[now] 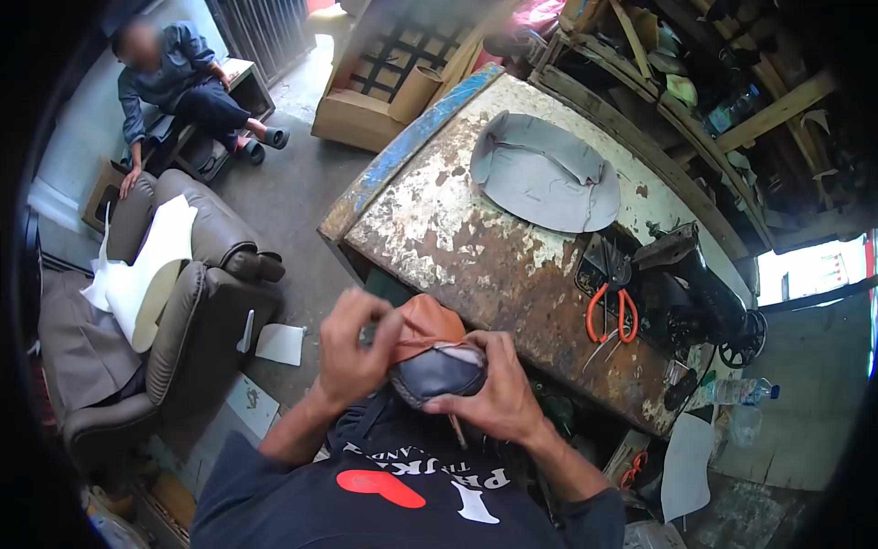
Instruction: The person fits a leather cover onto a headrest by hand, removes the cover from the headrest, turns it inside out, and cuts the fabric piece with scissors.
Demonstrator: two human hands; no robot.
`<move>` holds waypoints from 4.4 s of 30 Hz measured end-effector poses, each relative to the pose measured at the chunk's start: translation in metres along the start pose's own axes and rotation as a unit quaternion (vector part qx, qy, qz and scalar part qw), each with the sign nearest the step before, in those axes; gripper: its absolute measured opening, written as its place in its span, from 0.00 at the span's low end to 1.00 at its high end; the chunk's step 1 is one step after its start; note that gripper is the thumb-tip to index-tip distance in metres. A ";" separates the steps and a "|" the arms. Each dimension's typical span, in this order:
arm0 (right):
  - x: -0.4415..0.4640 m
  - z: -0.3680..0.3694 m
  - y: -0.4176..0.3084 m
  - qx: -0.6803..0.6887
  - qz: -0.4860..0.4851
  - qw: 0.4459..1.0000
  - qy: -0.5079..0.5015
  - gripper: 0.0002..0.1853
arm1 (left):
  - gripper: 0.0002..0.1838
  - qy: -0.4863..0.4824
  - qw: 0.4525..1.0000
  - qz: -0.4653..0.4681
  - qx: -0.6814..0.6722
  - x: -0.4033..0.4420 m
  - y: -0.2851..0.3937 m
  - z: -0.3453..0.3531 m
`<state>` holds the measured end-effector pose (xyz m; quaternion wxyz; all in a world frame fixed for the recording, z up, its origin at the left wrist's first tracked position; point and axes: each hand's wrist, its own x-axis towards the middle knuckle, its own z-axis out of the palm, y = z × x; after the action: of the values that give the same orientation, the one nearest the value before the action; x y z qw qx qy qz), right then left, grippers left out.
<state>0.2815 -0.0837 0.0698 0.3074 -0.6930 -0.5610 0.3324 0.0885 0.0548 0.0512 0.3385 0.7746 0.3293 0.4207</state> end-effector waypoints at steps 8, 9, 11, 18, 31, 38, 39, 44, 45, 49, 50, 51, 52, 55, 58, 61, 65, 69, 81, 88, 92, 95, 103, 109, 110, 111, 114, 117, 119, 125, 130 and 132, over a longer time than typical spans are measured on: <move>-0.035 0.050 -0.010 0.010 0.051 0.991 0.121 0.56 | 0.18 0.044 0.979 -0.171 -0.105 -0.090 -0.006 0.022; -0.036 0.053 -0.009 0.013 0.058 0.986 0.156 0.58 | 0.18 0.046 0.973 -0.178 -0.141 -0.084 -0.010 0.026; -0.038 0.050 -0.013 0.034 0.094 0.984 0.149 0.60 | 0.16 0.043 0.973 -0.169 -0.152 -0.079 -0.012 0.030; -0.025 0.044 -0.014 -0.032 0.071 0.994 0.078 0.71 | 0.15 0.098 0.971 -0.164 -0.143 -0.107 -0.011 0.043; -0.002 0.034 -0.007 -0.017 0.115 0.993 -0.025 0.67 | 0.17 0.079 0.961 -0.181 -0.194 -0.091 -0.019 0.059; 0.015 0.055 -0.013 -0.047 0.177 0.982 0.057 0.50 | 0.11 0.084 0.976 -0.131 -0.153 -0.078 -0.040 0.076; 0.013 0.059 -0.011 -0.048 0.184 0.980 0.056 0.50 | 0.11 0.079 0.975 -0.136 -0.157 -0.083 -0.042 0.077; 0.019 0.064 -0.005 -0.051 0.220 0.970 0.090 0.47 | 0.09 0.015 0.971 -0.156 -0.183 -0.078 -0.055 0.078; 0.021 0.064 -0.005 -0.043 0.209 0.973 0.089 0.48 | 0.08 0.003 0.974 -0.136 -0.180 -0.075 -0.058 0.075; 0.020 0.062 0.001 -0.062 0.171 0.980 0.083 0.49 | 0.20 -0.152 0.950 -0.062 -0.264 -0.070 -0.086 0.044; 0.020 0.058 -0.005 -0.053 0.198 0.977 0.065 0.49 | 0.31 -0.246 0.926 -0.084 -0.276 -0.066 -0.091 0.031; 0.019 0.056 -0.004 -0.055 0.197 0.977 0.062 0.49 | 0.31 -0.243 0.926 -0.087 -0.277 -0.065 -0.093 0.031; 0.022 0.055 -0.001 -0.055 0.189 0.979 0.056 0.50 | 0.32 -0.267 0.904 -0.112 -0.313 -0.061 -0.097 0.032; 0.024 0.055 -0.004 -0.049 0.194 0.978 0.054 0.51 | 0.31 -0.317 0.880 -0.121 -0.333 -0.061 -0.098 0.024; 0.018 0.052 -0.011 -0.046 0.200 0.978 0.043 0.53 | 0.20 -0.165 0.866 -0.227 -0.413 -0.081 -0.091 0.018; 0.010 0.055 -0.008 -0.032 0.181 0.982 0.038 0.57 | 0.14 -0.067 0.909 -0.207 -0.354 -0.097 -0.077 0.028; 0.006 0.058 -0.010 -0.041 0.122 0.991 0.030 0.62 | 0.10 0.028 0.922 -0.224 -0.314 -0.104 -0.060 0.040; -0.005 0.057 -0.030 -0.085 0.060 0.994 0.023 0.65 | 0.04 0.127 0.912 -0.255 -0.296 -0.106 -0.049 0.045; 0.022 0.023 0.023 0.217 -0.040 0.974 -0.060 0.37 | 0.14 -0.160 0.849 -0.308 -0.398 -0.057 -0.049 0.004; 0.037 0.030 0.039 0.145 -0.270 0.950 -0.066 0.25 | 0.16 -0.058 0.914 -0.230 -0.330 -0.093 0.007 -0.003; 0.045 0.040 0.037 0.161 -0.256 0.952 -0.041 0.14 | 0.11 0.022 0.948 -0.206 -0.243 -0.100 -0.005 0.015; 0.050 0.030 0.037 0.101 -0.231 0.963 -0.099 0.07 | 0.05 0.032 0.943 -0.185 -0.276 -0.103 -0.016 0.032; 0.086 0.033 0.004 -0.024 -0.192 0.964 -0.183 0.16 | 0.10 0.000 0.903 -0.221 -0.368 -0.100 -0.025 0.038; 0.061 0.039 0.001 -0.071 -0.210 0.968 0.121 0.07 | 0.14 -0.053 0.910 -0.224 -0.345 -0.063 -0.045 0.022; 0.049 0.035 -0.010 -0.087 -0.168 0.969 0.158 0.12 | 0.14 -0.050 0.910 -0.220 -0.347 -0.060 -0.048 0.020; 0.033 0.031 -0.018 -0.105 -0.125 0.968 0.193 0.17 | 0.16 -0.057 0.904 -0.236 -0.351 -0.061 -0.050 0.019; -0.007 0.043 -0.026 -0.049 -0.035 0.995 0.083 0.44 | 0.21 -0.089 0.873 -0.262 -0.402 -0.074 -0.058 0.015; -0.018 0.055 -0.020 -0.045 -0.012 0.995 0.083 0.52 | 0.20 -0.132 0.837 -0.254 -0.466 -0.091 -0.075 0.015; -0.020 0.060 -0.012 -0.022 0.004 0.996 0.090 0.55 | 0.15 -0.106 0.791 -0.282 -0.533 -0.104 -0.081 0.024; -0.038 0.055 0.009 0.010 0.083 0.985 0.149 0.64 | 0.02 -0.057 0.969 -0.109 -0.214 -0.076 -0.040 0.066; -0.055 0.041 0.001 0.186 0.310 0.921 0.147 0.78 | 0.01 -0.100 0.972 -0.103 -0.188 -0.071 -0.010 0.065; -0.058 0.044 0.001 0.186 0.333 0.918 0.109 0.78 | 0.02 -0.128 0.963 -0.146 -0.189 -0.071 -0.002 0.060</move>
<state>0.2380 -0.1389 0.0501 0.3618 -0.8021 -0.1890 0.4359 0.1098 -0.0154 -0.0056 0.5756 0.6877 0.3068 0.3186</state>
